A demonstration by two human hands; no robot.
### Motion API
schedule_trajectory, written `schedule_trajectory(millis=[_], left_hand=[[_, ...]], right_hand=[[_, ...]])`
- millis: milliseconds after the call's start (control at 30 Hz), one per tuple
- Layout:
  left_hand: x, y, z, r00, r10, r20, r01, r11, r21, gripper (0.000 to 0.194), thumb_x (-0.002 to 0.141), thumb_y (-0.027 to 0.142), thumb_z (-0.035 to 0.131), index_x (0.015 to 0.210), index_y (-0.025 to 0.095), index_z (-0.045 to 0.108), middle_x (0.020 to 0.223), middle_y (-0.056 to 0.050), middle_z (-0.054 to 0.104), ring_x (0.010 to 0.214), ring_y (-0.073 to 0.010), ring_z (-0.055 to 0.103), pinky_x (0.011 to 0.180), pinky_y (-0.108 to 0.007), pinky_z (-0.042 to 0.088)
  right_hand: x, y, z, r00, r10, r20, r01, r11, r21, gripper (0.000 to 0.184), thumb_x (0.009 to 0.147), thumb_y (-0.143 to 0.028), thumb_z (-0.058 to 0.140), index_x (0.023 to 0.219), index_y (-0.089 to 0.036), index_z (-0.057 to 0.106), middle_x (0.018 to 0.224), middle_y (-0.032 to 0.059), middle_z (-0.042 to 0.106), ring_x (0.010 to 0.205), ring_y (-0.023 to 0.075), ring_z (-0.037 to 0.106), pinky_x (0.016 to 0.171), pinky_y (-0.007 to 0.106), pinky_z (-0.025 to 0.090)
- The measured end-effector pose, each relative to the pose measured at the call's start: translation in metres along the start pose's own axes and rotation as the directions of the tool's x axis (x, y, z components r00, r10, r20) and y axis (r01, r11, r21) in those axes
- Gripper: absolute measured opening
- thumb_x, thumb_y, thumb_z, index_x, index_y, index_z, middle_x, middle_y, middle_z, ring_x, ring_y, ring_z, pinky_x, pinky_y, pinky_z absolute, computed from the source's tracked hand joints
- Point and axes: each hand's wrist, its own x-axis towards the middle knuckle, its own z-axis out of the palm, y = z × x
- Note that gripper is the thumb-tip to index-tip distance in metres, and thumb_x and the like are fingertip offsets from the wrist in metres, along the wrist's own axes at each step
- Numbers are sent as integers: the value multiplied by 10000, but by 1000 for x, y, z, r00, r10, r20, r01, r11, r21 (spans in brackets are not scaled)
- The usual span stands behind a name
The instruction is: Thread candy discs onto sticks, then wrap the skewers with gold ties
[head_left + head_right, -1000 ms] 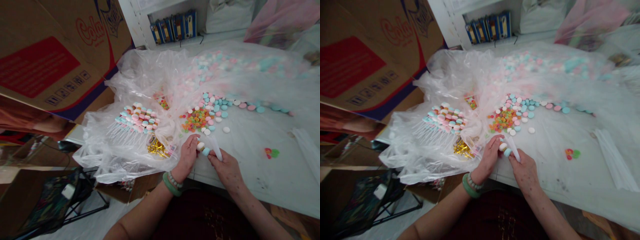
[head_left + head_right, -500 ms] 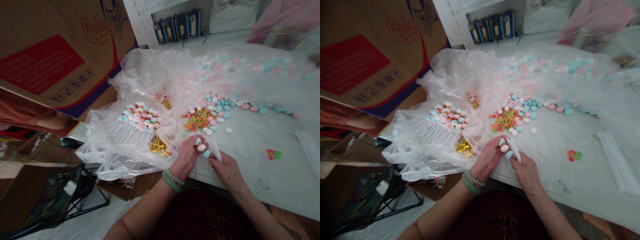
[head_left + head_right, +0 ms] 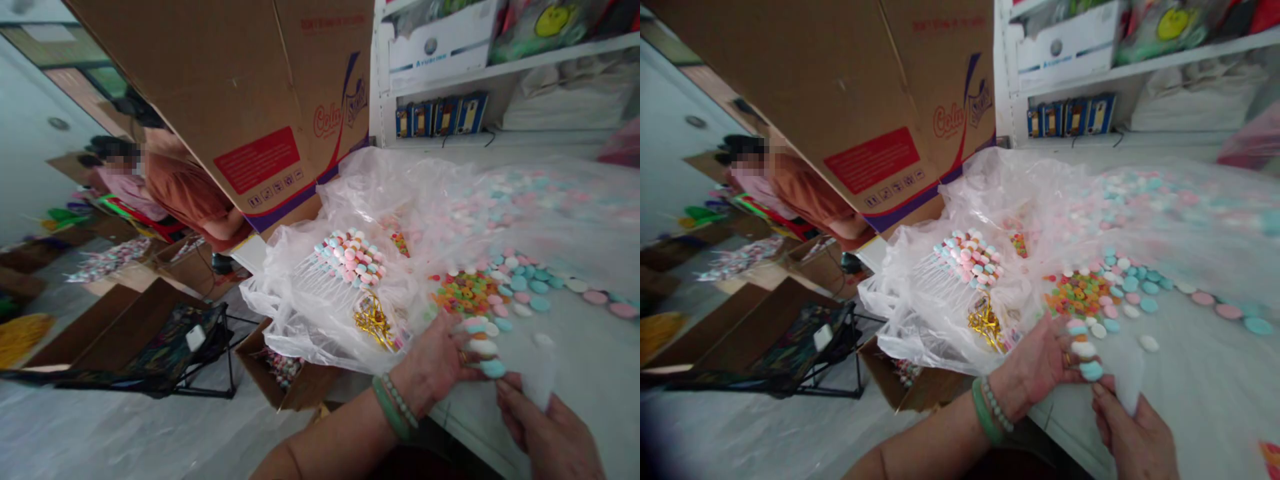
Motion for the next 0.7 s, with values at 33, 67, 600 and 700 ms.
schedule_trajectory(millis=[33,67,600,700], left_hand=[[-6,3,1,1000,-16,-14,17,999,46,442,733,544,550,985,182,584,946,-69,596,685,-178,594,669,-349,446],[-13,4,1,998,-7,-56,15,992,129,440,707,541,586,942,169,605,920,-70,604,666,-169,586,654,-331,430],[-61,157,-54,346,930,-125,-239,217,947,176,753,246,528,589,184,510,575,20,441,581,-115,408,566,-224,280],[-61,199,-84,304,946,-117,70,100,993,164,741,177,538,576,184,531,567,-12,423,657,-171,466,610,-252,293]], right_hand=[[-2,-6,-1,999,-4,-49,3,1000,-19,411,639,-526,631,866,-184,602,547,4,586,496,191,532,460,304,413],[-4,-12,-2,996,-19,-93,13,998,-63,409,648,-529,620,874,-188,608,551,16,600,508,206,551,478,318,432],[-37,-47,106,863,-435,257,493,835,-245,400,770,-505,457,933,-230,698,602,5,648,584,196,604,607,273,469],[-33,-29,103,902,-357,242,417,862,-286,360,745,-519,471,824,-244,689,560,-2,634,572,198,609,597,271,474]])
